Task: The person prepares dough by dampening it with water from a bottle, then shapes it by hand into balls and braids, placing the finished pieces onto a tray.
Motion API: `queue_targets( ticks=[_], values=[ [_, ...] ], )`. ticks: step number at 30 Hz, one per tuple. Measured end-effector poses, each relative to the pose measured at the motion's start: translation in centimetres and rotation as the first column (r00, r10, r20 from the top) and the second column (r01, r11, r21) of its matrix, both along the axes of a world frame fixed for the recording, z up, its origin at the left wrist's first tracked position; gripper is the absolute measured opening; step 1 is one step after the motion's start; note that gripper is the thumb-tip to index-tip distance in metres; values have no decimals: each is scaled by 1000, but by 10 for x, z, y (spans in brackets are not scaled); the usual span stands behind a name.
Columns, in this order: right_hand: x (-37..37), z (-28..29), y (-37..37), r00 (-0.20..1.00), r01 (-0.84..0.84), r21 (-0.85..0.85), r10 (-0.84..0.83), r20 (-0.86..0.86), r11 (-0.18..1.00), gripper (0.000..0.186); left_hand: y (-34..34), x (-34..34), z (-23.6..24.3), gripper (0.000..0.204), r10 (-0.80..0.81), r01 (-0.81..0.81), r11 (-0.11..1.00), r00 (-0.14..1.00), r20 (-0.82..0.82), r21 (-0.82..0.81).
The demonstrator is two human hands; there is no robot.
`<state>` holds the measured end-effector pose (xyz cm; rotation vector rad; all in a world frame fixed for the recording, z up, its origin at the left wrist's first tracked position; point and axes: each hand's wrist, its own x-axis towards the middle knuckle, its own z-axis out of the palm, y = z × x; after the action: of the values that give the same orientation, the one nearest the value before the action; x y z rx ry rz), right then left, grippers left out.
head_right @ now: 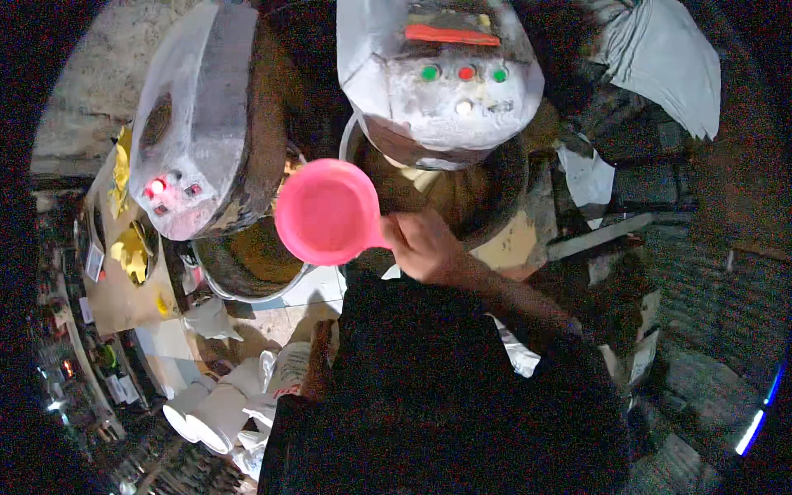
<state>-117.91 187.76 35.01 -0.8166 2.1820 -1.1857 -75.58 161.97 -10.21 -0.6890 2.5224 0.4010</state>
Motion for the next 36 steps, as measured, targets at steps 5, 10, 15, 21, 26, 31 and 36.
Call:
queue_targets(
  ticks=[5, 10, 15, 21, 26, 31, 36],
  values=[
    [22, -40, 28, 996, 80, 121, -76, -44, 989, 36, -9, -40, 20, 21, -109, 116, 984, 993, -53, 139],
    [27, -77, 45, 995, 95, 98, -97, 10, 991, 36, -16, -35, 34, 19, -64, 111, 983, 951, -301, 143],
    [26, -124, 59, 935, -10, 149, 62, -349, 989, 19, -10, -15, 22, 17, 178, -173, 984, 965, -191, 45],
    [20, -141, 69, 955, -23, 202, 81, -284, 979, 18, 0, 9, 9, 30, 622, -435, 685, 766, -160, 584],
    [19, -153, 73, 946, 7, 131, 36, -321, 991, 35, 9, 15, 17, 40, 836, -651, 453, 548, -35, 609],
    [13, -146, 73, 992, -2, 104, 16, -126, 995, 33, 15, -3, 42, 40, -332, 335, 942, 940, -74, 20],
    [25, -192, 77, 882, 25, 134, 41, -469, 991, 13, 18, 8, 45, 29, 129, -74, 972, 961, -245, 224]
  ],
)
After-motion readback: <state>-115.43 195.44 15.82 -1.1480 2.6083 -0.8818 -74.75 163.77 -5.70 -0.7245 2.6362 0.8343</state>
